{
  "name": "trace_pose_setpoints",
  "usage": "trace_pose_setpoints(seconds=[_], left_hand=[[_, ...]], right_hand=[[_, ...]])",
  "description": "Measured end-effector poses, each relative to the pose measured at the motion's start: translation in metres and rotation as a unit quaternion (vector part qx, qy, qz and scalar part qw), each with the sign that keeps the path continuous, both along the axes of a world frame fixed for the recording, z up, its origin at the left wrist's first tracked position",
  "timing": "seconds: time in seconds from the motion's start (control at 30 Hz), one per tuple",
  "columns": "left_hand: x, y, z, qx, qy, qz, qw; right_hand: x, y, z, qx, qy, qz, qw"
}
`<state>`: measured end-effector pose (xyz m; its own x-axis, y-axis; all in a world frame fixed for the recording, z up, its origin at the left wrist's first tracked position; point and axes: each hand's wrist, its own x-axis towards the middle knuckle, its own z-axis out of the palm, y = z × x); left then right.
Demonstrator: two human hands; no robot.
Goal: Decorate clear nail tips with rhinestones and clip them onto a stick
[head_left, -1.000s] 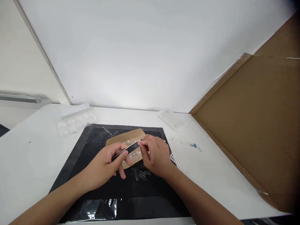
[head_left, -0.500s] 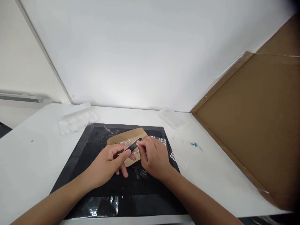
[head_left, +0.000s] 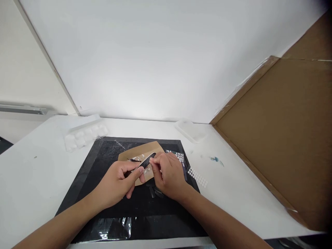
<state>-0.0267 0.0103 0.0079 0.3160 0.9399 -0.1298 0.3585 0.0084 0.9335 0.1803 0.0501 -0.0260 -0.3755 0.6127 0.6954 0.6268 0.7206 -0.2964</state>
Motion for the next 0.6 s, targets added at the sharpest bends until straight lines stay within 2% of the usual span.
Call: trace_pose_setpoints(seconds=[0.17, 0.33, 0.6], left_hand=[[0.0013, -0.0005, 0.0003, 0.016, -0.014, -0.009, 1.000], [0.0040, 0.0009, -0.0025, 0.007, -0.036, -0.011, 0.999], [0.0051, -0.0008, 0.0016, 0.008, -0.028, 0.006, 1.000]], right_hand=[[0.0027, 0.0024, 0.0031, 0.014, 0.025, -0.022, 0.999], [0.0021, 0.0009, 0.0039, 0.007, 0.010, 0.020, 1.000], [0.0015, 0.0003, 0.0046, 0.016, 0.035, -0.016, 0.999]])
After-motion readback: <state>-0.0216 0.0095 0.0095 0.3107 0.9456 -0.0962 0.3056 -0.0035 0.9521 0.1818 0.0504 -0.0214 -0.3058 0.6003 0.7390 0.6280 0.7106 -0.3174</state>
